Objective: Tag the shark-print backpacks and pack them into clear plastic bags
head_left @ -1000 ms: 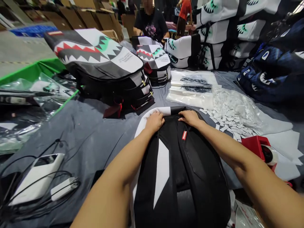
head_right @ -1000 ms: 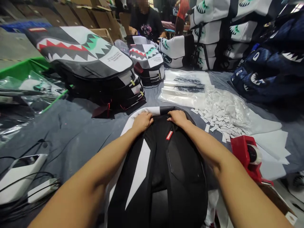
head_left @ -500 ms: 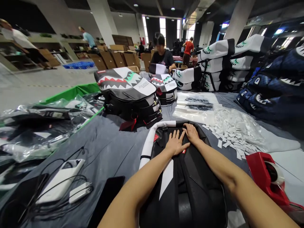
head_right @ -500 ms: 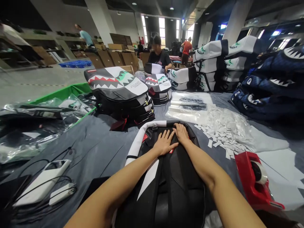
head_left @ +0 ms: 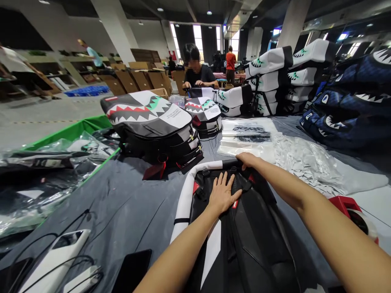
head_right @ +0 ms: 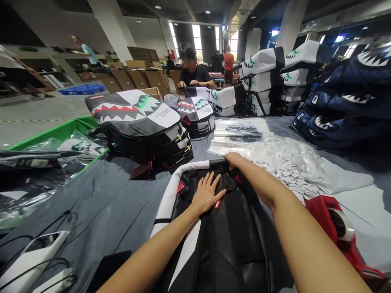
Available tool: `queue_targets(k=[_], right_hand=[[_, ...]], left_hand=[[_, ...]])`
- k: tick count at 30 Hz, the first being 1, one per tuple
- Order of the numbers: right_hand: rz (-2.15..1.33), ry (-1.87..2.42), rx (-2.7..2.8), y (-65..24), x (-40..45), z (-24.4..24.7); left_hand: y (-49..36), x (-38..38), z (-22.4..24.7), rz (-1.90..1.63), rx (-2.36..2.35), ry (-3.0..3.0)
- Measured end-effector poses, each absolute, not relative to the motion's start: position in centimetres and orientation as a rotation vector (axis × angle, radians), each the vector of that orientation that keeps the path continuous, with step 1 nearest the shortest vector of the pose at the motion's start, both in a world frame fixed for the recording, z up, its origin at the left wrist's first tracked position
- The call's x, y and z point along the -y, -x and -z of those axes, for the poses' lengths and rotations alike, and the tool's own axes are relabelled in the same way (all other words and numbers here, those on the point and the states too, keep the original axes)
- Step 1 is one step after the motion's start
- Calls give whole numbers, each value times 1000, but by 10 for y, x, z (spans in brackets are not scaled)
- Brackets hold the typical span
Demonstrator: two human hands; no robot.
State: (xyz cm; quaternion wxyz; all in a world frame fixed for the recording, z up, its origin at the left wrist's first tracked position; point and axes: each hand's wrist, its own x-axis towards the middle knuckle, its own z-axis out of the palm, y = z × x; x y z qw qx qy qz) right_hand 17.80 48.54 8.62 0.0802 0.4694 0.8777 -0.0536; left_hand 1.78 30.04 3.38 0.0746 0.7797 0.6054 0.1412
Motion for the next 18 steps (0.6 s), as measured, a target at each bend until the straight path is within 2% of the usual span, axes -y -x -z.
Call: queue_targets(k=[5,10,18], right_hand=[[146,-1412,-2495,-169,-510,-80],[79,-1378,-2474,-149,-509,-105],[102,-979,-2843,-8,-465,-112]], left_hand=[[-5,-327,-39,-336,-1725,-2386],[-4,-343,-39,-321,-1794,-2356],[-5,-338,-40,-343,-1802,-2396]])
